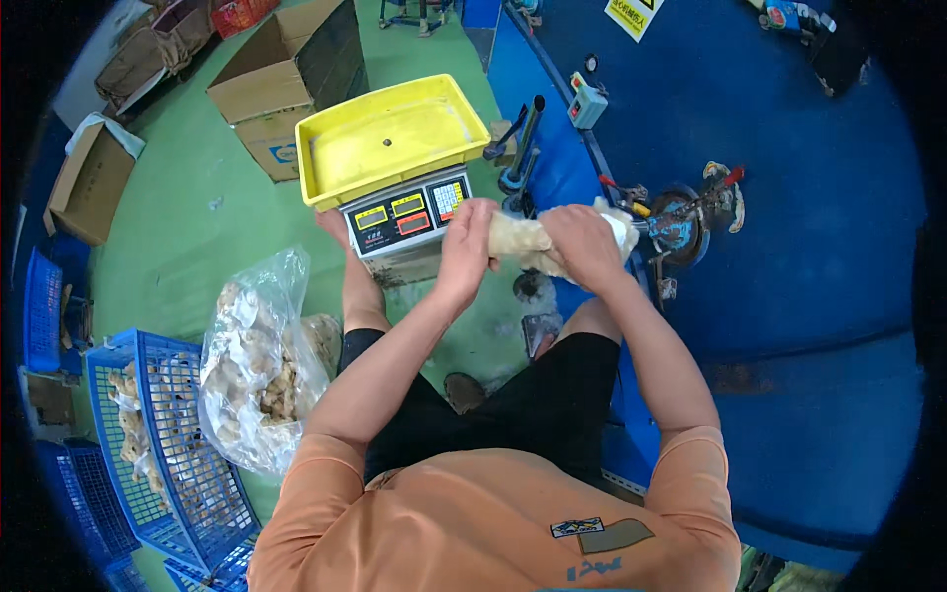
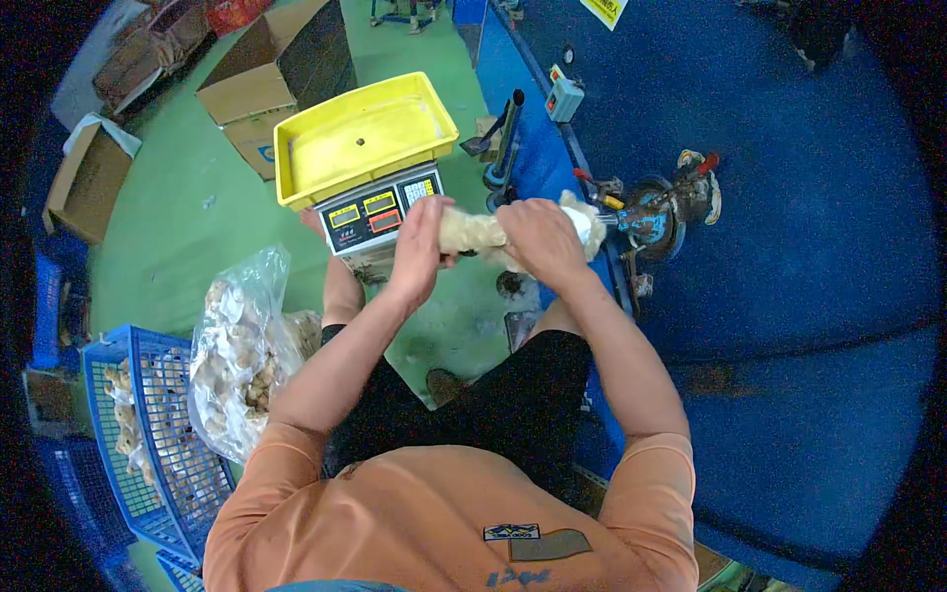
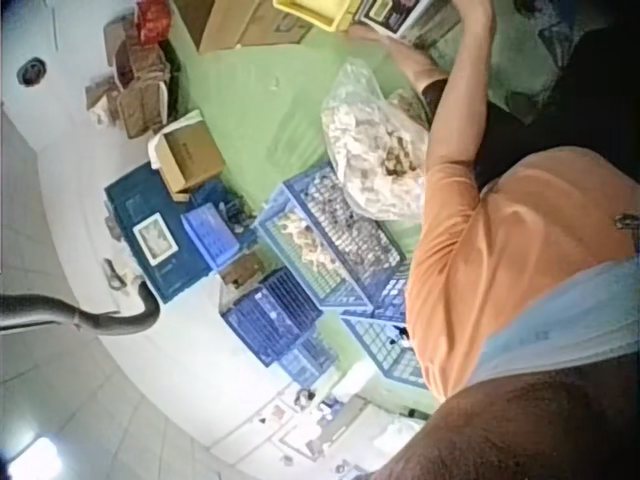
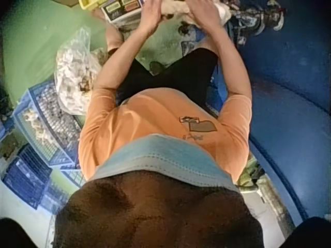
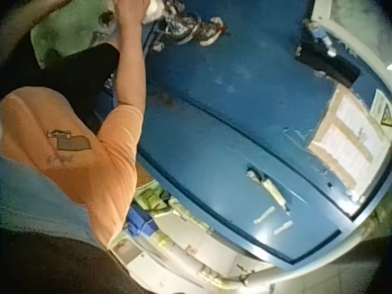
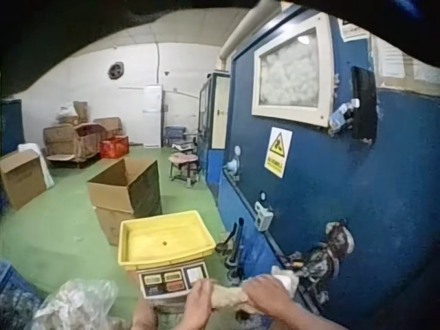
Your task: Weighing stuffed toy bears on an electronic scale and preparing them with tags and plastic bags.
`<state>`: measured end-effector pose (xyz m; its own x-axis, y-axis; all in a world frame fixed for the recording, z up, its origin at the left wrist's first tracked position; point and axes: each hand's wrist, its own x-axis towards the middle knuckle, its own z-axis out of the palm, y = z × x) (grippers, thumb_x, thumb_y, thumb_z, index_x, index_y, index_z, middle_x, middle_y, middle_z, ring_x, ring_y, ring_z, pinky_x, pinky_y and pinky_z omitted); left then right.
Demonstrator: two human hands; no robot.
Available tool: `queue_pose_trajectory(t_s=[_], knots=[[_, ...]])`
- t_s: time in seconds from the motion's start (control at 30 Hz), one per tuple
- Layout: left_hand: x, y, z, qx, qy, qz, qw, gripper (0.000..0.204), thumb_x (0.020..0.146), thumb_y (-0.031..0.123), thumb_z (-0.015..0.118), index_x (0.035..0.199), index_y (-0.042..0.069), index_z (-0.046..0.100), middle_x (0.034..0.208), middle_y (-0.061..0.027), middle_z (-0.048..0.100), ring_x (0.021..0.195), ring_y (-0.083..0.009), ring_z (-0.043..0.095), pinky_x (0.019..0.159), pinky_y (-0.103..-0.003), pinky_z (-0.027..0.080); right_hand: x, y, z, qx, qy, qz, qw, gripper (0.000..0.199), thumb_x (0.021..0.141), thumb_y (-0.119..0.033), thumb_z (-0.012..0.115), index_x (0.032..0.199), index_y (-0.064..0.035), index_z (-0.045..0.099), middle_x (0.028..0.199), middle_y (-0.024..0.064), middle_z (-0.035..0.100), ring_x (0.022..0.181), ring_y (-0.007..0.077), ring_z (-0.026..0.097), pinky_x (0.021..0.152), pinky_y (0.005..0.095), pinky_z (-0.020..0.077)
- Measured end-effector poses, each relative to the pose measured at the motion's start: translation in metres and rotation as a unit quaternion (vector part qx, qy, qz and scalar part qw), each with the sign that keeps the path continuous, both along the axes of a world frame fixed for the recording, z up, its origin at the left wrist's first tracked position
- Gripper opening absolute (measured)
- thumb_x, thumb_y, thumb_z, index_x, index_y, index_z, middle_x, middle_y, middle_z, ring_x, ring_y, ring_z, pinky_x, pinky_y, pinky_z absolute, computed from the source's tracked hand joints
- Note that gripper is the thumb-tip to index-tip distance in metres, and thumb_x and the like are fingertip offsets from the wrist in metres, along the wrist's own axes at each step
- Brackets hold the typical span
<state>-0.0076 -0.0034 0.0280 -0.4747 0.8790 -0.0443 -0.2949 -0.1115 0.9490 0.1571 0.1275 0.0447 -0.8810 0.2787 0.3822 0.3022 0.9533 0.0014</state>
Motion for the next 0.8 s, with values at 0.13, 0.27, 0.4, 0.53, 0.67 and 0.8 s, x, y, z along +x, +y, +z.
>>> queue_pose_trajectory(t_s=[0.13, 0.27, 0.4, 0.53, 0.67, 0.8], knots=[[0.003, -0.011, -0.008, 0.001, 0.127, 0.086, 0.988, 0.025, 0.101, 0.028, 0.051, 0.113, 0.006, 0.054, 0.088, -0.0087, 0.059, 0.066, -0.0126, 0.053, 0.049, -0.026, 0.041, -0.016, -0.016, 0.000, 0.046, 0.005, 0.009, 0.999, 0.022, 0.078, -0.022, 0.066, 0.092, -0.0119, 0.052, 0.084, 0.0066, 0.057, 0.083, 0.0272, 0.058, 0.080, 0.0393, 0.0462], [-0.005, -0.020, 0.000, -0.030, 0.035, 0.078, 0.996, 0.022, 0.097, 0.024, 0.058, 0.110, 0.006, 0.054, 0.089, -0.0089, 0.060, 0.065, -0.0123, 0.054, 0.045, -0.026, 0.040, -0.025, -0.027, 0.002, 0.073, -0.005, 0.007, 0.997, 0.022, 0.077, -0.024, 0.066, 0.091, -0.0129, 0.052, 0.083, 0.0055, 0.056, 0.083, 0.0252, 0.059, 0.078, 0.0381, 0.0472], [-0.009, -0.027, -0.007, -0.014, -0.065, 0.085, 0.994, 0.020, 0.096, 0.021, 0.058, 0.110, 0.007, 0.054, 0.088, -0.0065, 0.061, 0.063, -0.0112, 0.055, 0.042, -0.022, 0.039, -0.034, -0.033, 0.009, 0.047, -0.011, 0.039, 0.998, 0.023, 0.081, -0.028, 0.067, 0.091, -0.0119, 0.054, 0.083, 0.0060, 0.060, 0.082, 0.0260, 0.061, 0.078, 0.0380, 0.0472], [-0.037, -0.037, -0.016, 0.032, -0.274, 0.022, 0.961, 0.020, 0.096, 0.018, 0.059, 0.110, 0.005, 0.054, 0.089, -0.0062, 0.061, 0.063, -0.0103, 0.056, 0.042, -0.019, 0.039, -0.058, -0.052, 0.022, 0.003, -0.008, 0.054, 0.999, 0.026, 0.083, -0.030, 0.068, 0.092, -0.0095, 0.055, 0.082, 0.0090, 0.063, 0.079, 0.0286, 0.063, 0.076, 0.0407, 0.0484], [-0.048, -0.038, -0.027, 0.120, -0.337, 0.096, 0.929, 0.024, 0.098, 0.021, 0.060, 0.114, 0.004, 0.055, 0.095, -0.0088, 0.062, 0.066, -0.0101, 0.057, 0.050, -0.018, 0.045, -0.087, -0.069, 0.038, -0.136, -0.096, -0.122, 0.978, 0.034, 0.090, -0.037, 0.063, 0.096, -0.0042, 0.055, 0.081, 0.0159, 0.066, 0.073, 0.0386, 0.063, 0.069, 0.0476, 0.0477], [-0.023, -0.031, -0.022, 0.055, -0.063, 0.061, 0.995, 0.028, 0.101, 0.026, 0.057, 0.120, 0.005, 0.058, 0.097, -0.0087, 0.064, 0.073, -0.0118, 0.058, 0.068, -0.024, 0.052, -0.066, -0.033, 0.020, -0.240, 0.081, -0.237, 0.938, 0.039, 0.096, -0.043, 0.054, 0.096, -0.0037, 0.054, 0.081, 0.0215, 0.067, 0.071, 0.0423, 0.064, 0.066, 0.0516, 0.0474]])
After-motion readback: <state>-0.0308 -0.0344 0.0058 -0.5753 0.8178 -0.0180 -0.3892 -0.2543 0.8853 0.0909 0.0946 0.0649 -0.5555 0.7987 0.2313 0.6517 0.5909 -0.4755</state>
